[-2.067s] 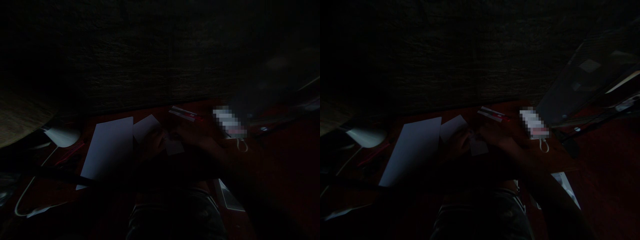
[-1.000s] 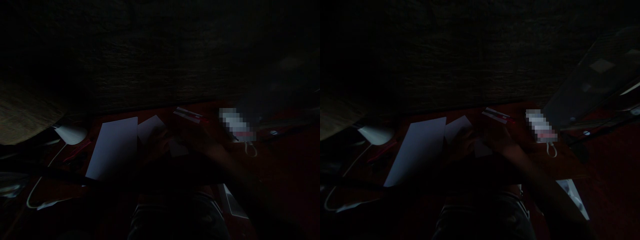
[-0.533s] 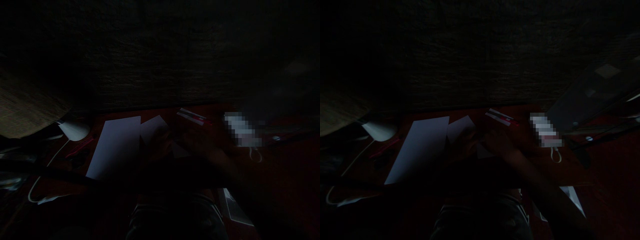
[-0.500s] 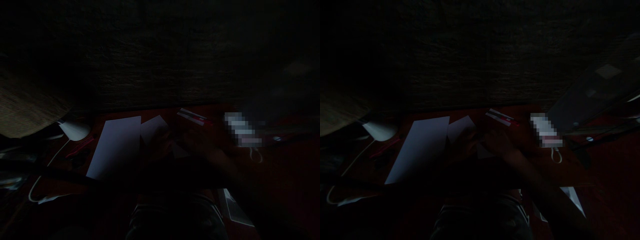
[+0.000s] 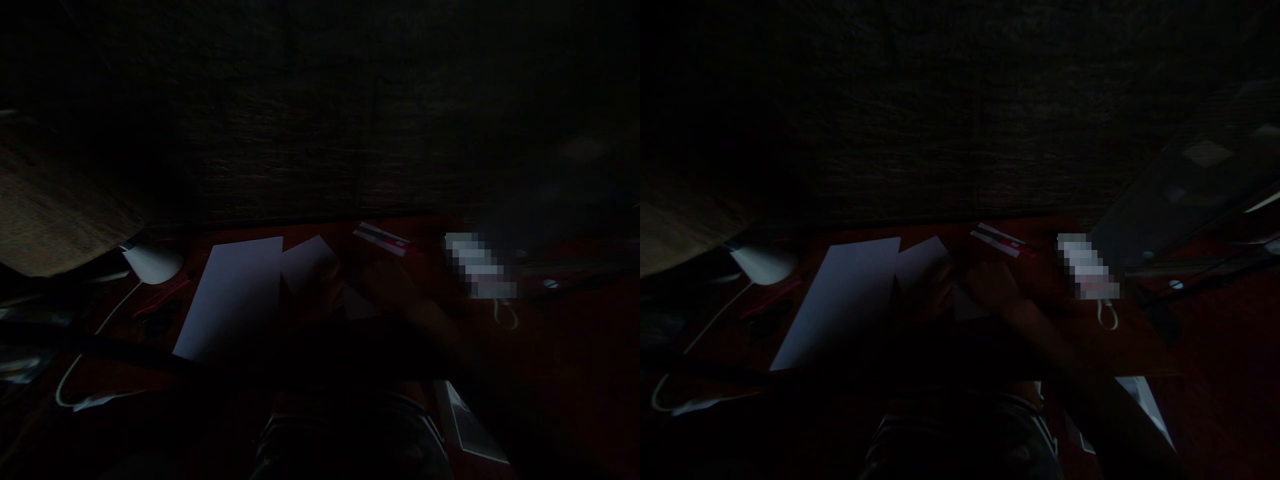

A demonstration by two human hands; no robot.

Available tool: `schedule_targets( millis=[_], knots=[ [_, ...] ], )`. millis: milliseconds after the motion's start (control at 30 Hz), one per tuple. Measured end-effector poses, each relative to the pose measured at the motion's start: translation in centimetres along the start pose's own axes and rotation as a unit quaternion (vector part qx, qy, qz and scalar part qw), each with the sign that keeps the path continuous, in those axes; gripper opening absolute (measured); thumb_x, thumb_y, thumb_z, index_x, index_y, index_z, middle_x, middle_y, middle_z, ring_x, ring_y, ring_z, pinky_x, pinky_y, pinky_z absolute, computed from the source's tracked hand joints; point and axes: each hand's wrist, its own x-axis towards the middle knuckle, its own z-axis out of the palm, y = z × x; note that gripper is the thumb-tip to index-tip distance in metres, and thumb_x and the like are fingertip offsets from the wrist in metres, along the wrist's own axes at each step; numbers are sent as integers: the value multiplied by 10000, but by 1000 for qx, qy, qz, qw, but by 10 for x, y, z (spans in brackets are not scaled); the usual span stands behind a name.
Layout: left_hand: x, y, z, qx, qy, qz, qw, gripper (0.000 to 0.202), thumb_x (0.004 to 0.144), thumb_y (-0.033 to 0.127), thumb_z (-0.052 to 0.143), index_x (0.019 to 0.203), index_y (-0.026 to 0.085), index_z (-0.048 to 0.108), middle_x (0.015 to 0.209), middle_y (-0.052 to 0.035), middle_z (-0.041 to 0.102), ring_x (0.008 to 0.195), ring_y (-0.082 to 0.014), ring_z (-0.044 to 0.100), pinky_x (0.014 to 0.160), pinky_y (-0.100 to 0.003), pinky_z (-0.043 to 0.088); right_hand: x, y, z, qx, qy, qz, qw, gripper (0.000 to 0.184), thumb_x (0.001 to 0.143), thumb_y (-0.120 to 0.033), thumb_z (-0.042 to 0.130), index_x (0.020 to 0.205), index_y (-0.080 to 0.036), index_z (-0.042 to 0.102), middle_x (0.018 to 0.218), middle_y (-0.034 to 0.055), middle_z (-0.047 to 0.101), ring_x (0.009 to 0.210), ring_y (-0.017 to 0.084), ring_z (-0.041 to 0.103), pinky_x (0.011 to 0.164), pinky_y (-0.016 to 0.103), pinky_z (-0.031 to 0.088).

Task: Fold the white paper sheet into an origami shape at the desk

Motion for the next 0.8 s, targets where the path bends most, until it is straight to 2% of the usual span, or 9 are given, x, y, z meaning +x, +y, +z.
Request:
schedule_targets(
  millis=[167, 367, 600, 800],
  knots=[
    [3, 2, -3, 1, -8, -5, 1000, 452, 951, 123, 535, 1391, 203, 601, 1410, -137, 595, 1344, -325, 528, 1163, -539, 445, 1, 1, 3, 0, 6, -6, 1000, 372, 1061, -225, 441, 1151, -132, 789, 1153, 193, 795, 1047, 334, 773, 806, 369, 582],
    [5, -3, -10, 32, 17, -21, 999, 353, 947, 194, 591, 1294, 197, 658, 1348, -122, 648, 1303, -324, 567, 1201, -552, 404, -2, 0, -1, -5, 5, -3, 1000, 384, 1062, -244, 440, 1147, -108, 788, 1146, 213, 791, 1054, 337, 768, 812, 370, 573],
    [2, -5, -13, 82, 23, -44, 995, 401, 964, 321, 633, 1342, 187, 645, 1352, -127, 665, 1318, -343, 574, 1247, -609, 317, -1, 1, 3, -2, 9, 4, 1000, 370, 1053, -297, 480, 1114, -117, 798, 1123, 201, 796, 1040, 349, 768, 818, 393, 580],
    [2, -9, -12, 110, 23, -67, 991, 431, 994, 417, 614, 1346, 172, 656, 1380, -140, 662, 1327, -357, 574, 1231, -602, 342, -2, 1, 1, 4, 8, 3, 1000, 382, 1060, -318, 479, 1129, -112, 793, 1140, 210, 790, 1052, 354, 764, 823, 398, 584]
  ],
)
